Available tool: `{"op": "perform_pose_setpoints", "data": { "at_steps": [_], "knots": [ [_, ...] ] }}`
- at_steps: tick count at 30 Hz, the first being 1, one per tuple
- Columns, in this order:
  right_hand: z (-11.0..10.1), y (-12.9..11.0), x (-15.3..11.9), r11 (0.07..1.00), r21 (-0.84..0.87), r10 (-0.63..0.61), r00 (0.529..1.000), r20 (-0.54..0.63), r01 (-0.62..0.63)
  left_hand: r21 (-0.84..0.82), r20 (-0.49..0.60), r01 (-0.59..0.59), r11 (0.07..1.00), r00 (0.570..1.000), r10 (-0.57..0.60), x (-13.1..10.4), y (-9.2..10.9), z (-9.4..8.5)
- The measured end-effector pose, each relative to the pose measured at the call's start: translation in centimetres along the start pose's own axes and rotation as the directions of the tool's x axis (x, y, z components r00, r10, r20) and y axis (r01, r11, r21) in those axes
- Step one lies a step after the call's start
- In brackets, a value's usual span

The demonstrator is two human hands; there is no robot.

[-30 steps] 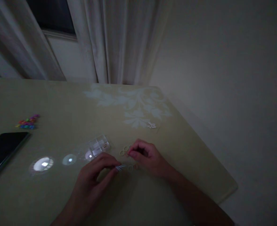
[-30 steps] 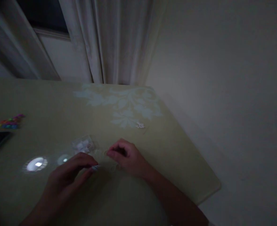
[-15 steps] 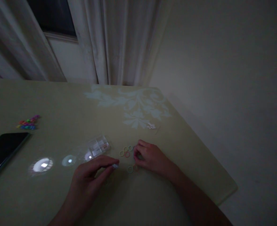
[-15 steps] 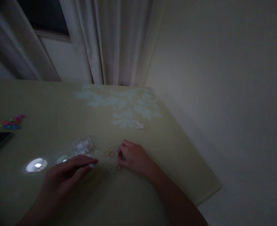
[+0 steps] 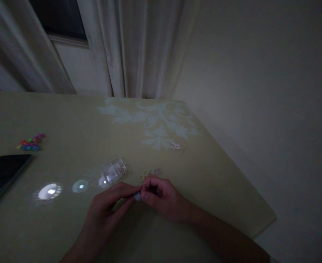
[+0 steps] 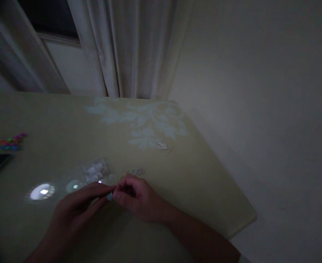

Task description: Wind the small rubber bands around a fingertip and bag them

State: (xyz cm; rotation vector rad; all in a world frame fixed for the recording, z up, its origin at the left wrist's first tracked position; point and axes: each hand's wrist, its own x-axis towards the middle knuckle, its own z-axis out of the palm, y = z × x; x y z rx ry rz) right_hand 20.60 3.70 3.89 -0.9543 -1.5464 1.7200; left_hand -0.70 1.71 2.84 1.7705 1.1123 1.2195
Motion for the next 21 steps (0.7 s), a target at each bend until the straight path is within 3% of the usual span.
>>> {"op": "perform_pose_setpoints", "data": {
  "at_steps": [3, 5, 8, 11, 16, 19, 21],
  "knots": [
    [-0.6, -0.1, 0.2, 1.0, -0.025, 0.001, 1.0, -0.031, -0.002, -0.004, -0.013, -0.007, 1.0, 1.0, 0.007, 0.1, 0.2, -0.1],
    [-1.6, -0.3, 0.3, 0.978, -0.197, -0.073, 0.996, -0.045, 0.063, -0.001, -0.052, 0.018, 1.0, 0.998, -0.018, 0.0, 0.2, -0.2],
    [-3.5, -0.9, 0.5, 0.834, -0.533, -0.111, 0.99, 0.091, 0.143, -0.003, -0.108, 0.124, 0.992, 0.986, -0.124, -0.1, 0.1, -0.2],
    [-4.6, -1.1, 0.5, 0.726, -0.672, -0.011, 0.979, 0.203, 0.147, -0.031, -0.137, 0.188, 0.982, 0.972, -0.19, 0.0, 0.0, -0.3],
    [-4.2, -0.9, 0.1, 0.608, -0.775, 0.051, 0.965, 0.259, 0.176, -0.014, -0.147, 0.081, 0.997, 0.986, -0.083, 0.4, 0.3, -0.6],
    [-3.6, -0.5, 0.0, 0.543, -0.813, 0.006, 0.968, 0.252, 0.209, 0.034, -0.121, 0.013, 0.999, 0.993, -0.009, 0.6, 0.2, -0.9],
    [-3.5, -0.3, 0.0, 0.552, -0.803, -0.042, 0.97, 0.241, 0.223, 0.049, -0.109, -0.02, 0.999, 0.994, 0.025, 0.5, 0.1, -1.1]
  ]
}}
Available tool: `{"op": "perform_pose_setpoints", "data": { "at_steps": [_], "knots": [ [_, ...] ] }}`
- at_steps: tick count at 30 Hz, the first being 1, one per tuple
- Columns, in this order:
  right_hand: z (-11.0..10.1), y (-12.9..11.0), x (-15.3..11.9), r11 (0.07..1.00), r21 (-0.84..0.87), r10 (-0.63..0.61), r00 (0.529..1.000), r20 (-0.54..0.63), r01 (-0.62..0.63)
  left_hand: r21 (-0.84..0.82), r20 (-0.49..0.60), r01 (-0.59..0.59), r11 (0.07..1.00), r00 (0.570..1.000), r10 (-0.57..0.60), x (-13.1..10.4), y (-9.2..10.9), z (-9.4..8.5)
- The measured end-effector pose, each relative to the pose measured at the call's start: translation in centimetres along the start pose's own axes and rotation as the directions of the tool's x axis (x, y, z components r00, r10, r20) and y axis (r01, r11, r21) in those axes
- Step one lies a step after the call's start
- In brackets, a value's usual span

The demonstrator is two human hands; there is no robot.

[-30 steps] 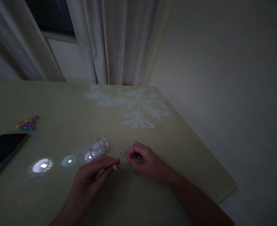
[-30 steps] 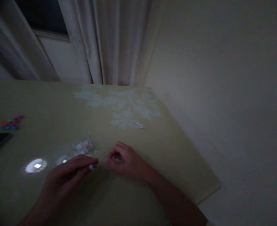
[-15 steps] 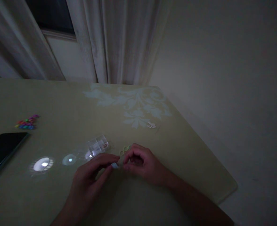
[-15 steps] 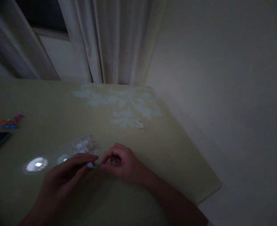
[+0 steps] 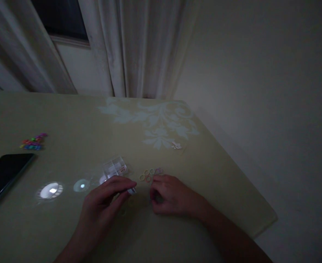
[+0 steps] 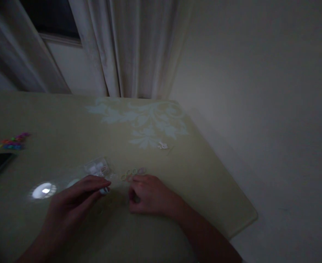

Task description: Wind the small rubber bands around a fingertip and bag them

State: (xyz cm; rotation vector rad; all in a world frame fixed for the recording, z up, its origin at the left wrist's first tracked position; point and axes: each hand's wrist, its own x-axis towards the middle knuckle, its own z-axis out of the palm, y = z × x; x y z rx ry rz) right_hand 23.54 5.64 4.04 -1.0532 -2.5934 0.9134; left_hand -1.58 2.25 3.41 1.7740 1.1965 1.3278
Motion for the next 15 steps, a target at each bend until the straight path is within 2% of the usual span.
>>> {"op": "perform_pose_setpoints", "data": {
  "at_steps": [4, 6, 10, 15],
  "knots": [
    [-0.4, 0.1, 0.2, 0.995, 0.1, 0.018, 0.993, -0.121, -0.005, -0.026, 0.014, 0.015, 1.0, 1.0, -0.014, 0.0, 0.0, 0.1],
    [-0.8, 0.2, 0.1, 0.994, 0.107, 0.043, 0.99, -0.135, -0.029, -0.044, 0.011, 0.049, 0.998, 0.999, -0.048, 0.0, 0.1, 0.2],
    [-1.2, 0.3, 0.0, 0.995, 0.06, 0.08, 0.993, -0.082, -0.075, -0.046, -0.003, 0.074, 0.996, 0.997, -0.075, 0.0, 0.3, 0.4],
    [-0.5, 0.0, -0.1, 0.998, -0.048, 0.044, 0.997, 0.064, -0.041, -0.048, -0.002, 0.058, 0.997, 0.998, -0.058, -0.1, 0.2, 0.3]
  ]
}}
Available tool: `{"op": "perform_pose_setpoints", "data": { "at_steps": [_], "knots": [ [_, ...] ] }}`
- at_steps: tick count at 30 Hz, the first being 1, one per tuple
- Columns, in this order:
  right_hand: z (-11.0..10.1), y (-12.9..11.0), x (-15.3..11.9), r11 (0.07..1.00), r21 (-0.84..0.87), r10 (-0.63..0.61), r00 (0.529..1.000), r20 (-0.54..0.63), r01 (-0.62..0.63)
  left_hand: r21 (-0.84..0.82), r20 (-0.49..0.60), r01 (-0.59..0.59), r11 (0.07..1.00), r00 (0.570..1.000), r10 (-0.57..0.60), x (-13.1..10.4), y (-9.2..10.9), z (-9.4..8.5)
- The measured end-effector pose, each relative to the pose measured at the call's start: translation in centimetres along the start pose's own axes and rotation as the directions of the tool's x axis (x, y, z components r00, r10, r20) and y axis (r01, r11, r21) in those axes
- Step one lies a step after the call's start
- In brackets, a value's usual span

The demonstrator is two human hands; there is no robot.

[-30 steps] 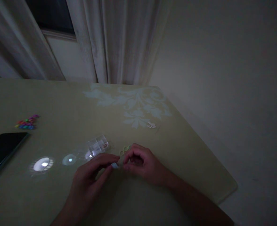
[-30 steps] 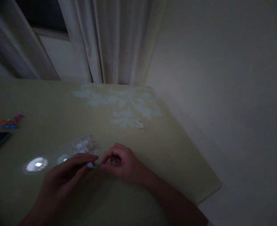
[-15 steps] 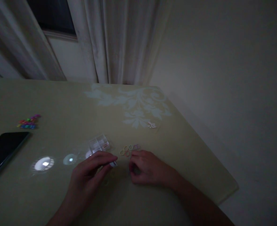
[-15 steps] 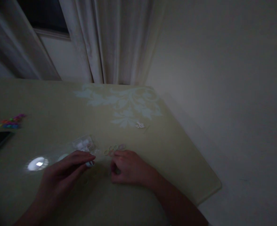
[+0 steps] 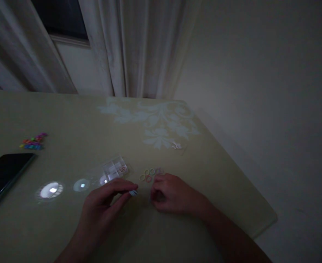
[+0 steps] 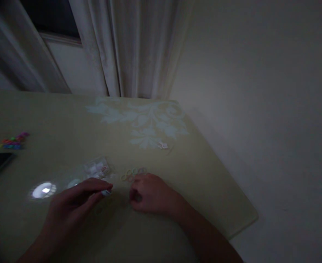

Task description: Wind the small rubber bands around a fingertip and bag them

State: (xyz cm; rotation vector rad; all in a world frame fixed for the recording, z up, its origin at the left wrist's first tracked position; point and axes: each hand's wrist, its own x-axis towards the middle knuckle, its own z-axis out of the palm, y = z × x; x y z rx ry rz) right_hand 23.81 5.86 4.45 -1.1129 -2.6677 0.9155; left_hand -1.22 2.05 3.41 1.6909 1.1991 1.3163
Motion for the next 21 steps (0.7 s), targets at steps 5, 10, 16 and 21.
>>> {"op": "perform_pose_setpoints", "data": {
  "at_steps": [5, 10, 16, 21],
  "knots": [
    [0.4, -0.2, 0.0, 0.998, -0.034, -0.048, 0.997, -0.059, 0.047, -0.01, 0.023, -0.059, 0.998, 0.998, 0.059, 0.1, -0.3, 0.0],
    [0.3, -1.0, 0.2, 0.872, 0.467, 0.0, 0.953, -0.303, 0.149, 0.0, 0.103, -0.129, 0.992, 0.986, 0.128, -0.1, -0.4, -0.1],
    [1.8, -2.4, 0.6, 0.582, 0.801, 0.091, 0.969, -0.23, 0.136, -0.033, 0.129, -0.18, 0.983, 0.975, 0.183, -0.2, -0.5, 0.3],
    [3.1, -2.5, 1.1, 0.564, 0.817, 0.181, 0.948, -0.263, 0.119, 0.029, 0.076, -0.164, 0.986, 0.984, 0.162, -0.1, -0.6, -0.2]
  ]
}}
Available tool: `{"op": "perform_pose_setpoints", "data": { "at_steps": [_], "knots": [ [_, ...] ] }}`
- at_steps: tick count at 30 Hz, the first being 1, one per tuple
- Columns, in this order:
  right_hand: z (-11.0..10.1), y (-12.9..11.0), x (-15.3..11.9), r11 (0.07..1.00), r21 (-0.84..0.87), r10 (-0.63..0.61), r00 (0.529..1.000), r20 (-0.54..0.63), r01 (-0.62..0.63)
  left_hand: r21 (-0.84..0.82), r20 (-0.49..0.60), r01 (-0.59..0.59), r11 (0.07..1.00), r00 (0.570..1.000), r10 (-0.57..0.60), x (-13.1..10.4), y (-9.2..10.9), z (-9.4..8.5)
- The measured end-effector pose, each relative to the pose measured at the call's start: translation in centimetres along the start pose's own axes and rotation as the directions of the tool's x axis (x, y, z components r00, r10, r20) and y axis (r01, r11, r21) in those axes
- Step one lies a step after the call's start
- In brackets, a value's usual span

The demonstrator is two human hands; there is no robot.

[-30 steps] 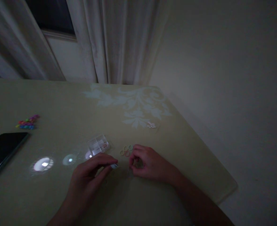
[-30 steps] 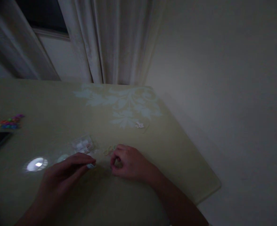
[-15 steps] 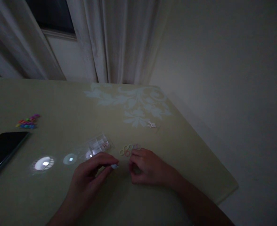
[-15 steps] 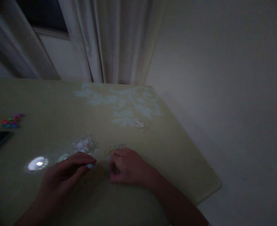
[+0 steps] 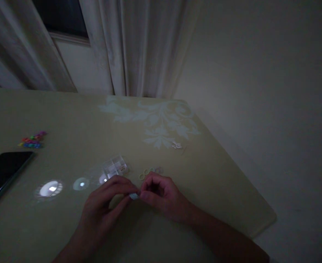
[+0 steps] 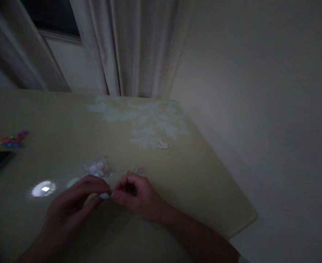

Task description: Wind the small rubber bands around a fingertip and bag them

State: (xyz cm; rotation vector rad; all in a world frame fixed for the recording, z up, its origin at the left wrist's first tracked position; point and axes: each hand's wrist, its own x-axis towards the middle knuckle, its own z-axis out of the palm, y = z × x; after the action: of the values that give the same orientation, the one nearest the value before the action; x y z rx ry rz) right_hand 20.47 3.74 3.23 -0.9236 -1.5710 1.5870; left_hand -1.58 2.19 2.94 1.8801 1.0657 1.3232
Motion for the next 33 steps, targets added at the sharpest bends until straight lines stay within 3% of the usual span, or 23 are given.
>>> {"op": "perform_pose_setpoints", "data": {
  "at_steps": [3, 7, 11, 14, 15, 17, 19, 21, 23, 26, 30, 33],
  "knots": [
    [0.7, 0.7, 0.0, 0.926, -0.348, -0.146, 0.989, 0.031, 0.148, -0.011, -0.152, 0.136, 0.991, 0.979, -0.136, 0.0, 0.2, -0.6],
    [2.3, 1.8, -0.7, 0.563, -0.751, -0.21, 0.939, 0.273, 0.344, -0.068, -0.289, 0.272, 0.96, 0.915, -0.28, -0.1, 0.1, -1.2],
    [3.7, 2.4, -1.4, 0.274, -0.876, -0.209, 0.913, 0.349, 0.398, -0.061, -0.271, 0.196, 0.979, 0.94, -0.206, 0.0, -0.1, -1.2],
    [3.7, 2.3, -1.6, 0.204, -0.877, -0.186, 0.896, 0.402, 0.436, -0.038, -0.242, 0.157, 0.987, 0.957, -0.161, 0.1, -0.1, -1.1],
    [3.5, 2.2, -1.6, 0.244, -0.873, -0.182, 0.904, 0.387, 0.423, -0.03, -0.236, 0.14, 0.99, 0.961, -0.143, 0.2, 0.0, -1.1],
    [2.7, 1.5, -1.3, 0.456, -0.821, -0.178, 0.939, 0.294, 0.343, -0.011, -0.211, 0.105, 0.994, 0.972, -0.105, 0.3, 0.1, -1.1],
    [1.7, 0.6, -0.9, 0.724, -0.652, -0.178, 0.974, 0.141, 0.226, 0.001, -0.162, 0.072, 0.997, 0.984, -0.071, 0.3, 0.2, -1.0],
    [0.8, -0.4, -0.5, 0.883, -0.438, -0.185, 0.983, 0.002, 0.167, -0.006, -0.097, 0.05, 0.999, 0.994, -0.051, 0.3, 0.3, -0.8],
    [0.3, -1.1, -0.3, 0.949, -0.281, -0.17, 0.984, -0.06, 0.146, -0.023, -0.045, 0.04, 0.999, 0.998, -0.041, 0.2, 0.4, -0.5],
    [0.5, -1.4, -0.3, 0.984, -0.149, -0.108, 0.994, -0.033, 0.102, -0.03, 0.032, 0.029, 0.999, 0.999, -0.028, 0.0, 0.1, 0.0],
    [1.0, -1.0, -0.3, 0.996, -0.082, -0.05, 0.998, -0.042, 0.047, 0.012, 0.077, -0.006, 1.0, 0.997, 0.005, -0.3, -0.4, 0.0],
    [0.0, -0.7, 0.3, 0.989, -0.124, -0.094, 0.983, -0.156, 0.075, 0.081, 0.043, 0.001, 0.997, 0.999, -0.005, -0.4, -0.4, -0.3]
  ]
}}
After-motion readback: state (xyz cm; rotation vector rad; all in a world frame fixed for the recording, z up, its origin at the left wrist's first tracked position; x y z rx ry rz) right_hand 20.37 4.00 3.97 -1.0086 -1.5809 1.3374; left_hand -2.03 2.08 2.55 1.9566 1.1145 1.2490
